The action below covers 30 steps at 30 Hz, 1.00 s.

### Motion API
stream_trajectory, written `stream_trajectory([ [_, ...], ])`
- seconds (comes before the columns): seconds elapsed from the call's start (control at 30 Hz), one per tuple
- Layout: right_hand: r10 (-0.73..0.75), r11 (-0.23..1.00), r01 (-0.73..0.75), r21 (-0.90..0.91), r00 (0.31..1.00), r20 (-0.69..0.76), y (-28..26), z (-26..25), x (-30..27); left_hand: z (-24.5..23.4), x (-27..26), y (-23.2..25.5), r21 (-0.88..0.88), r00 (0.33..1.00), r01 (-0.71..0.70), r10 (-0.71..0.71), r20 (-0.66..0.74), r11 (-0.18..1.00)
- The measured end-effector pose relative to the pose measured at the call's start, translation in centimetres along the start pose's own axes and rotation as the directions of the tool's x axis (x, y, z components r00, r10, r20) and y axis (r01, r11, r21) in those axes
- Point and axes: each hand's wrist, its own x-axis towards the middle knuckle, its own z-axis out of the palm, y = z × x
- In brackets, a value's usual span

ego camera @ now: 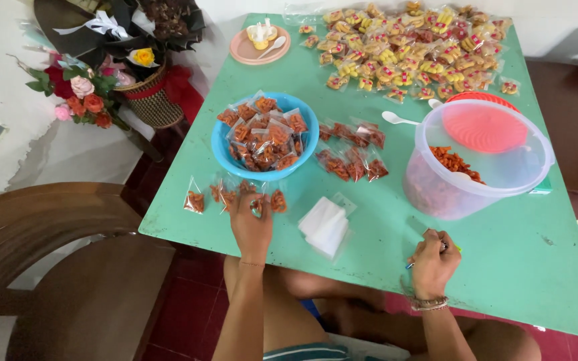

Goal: Sealing small plastic bags of snacks using a lighter

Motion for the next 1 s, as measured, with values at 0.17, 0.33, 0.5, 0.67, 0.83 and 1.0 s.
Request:
stream_trajectory([
  [0.17, -0.066, 0.992, 0.075, -0.102, 0.994, 0.087, 0.2, -0.2, -0.1, -1.9, -2.1, 5.8, -0.187, 0.997, -0.073, 0.078, 0.018, 0.980],
  [0.33, -0.122, 0.968, 0.168, -0.188, 0.965, 0.233, 0.7, -0.3, 0.0, 0.4, -4.4, 10.0, -0.362, 0.990, -0.054, 0.096, 0.099, 0.931],
  [0.5, -0.221, 0.971, 0.238, 0.023, 0.855, 0.469, 2.6, -0.7, 0.3, 2.9, -6.6, 13.1, -0.499, 0.933, 0.288, -0.123, 0.337, 0.817],
  [0.67, -0.251, 0.942, 0.335, -0.033, 0.765, 0.593, -1.4, -0.5, -0.9, 5.8, -8.3, 13.1, -0.515, 0.870, 0.377, -0.105, 0.481, 0.770],
  [0.83, -0.255, 0.912, 0.400, -0.085, 0.718, 0.648, -2.7, -0.6, -0.4, 7.2, -8.7, 13.3, -0.561, 0.805, 0.466, -0.065, 0.589, 0.684],
  [1.0, -0.148, 0.976, 0.217, -0.037, 0.769, 0.621, -7.6, 0.2, -1.9, 8.6, -9.0, 12.1, -0.565, 0.688, 0.665, -0.106, 0.718, 0.488],
])
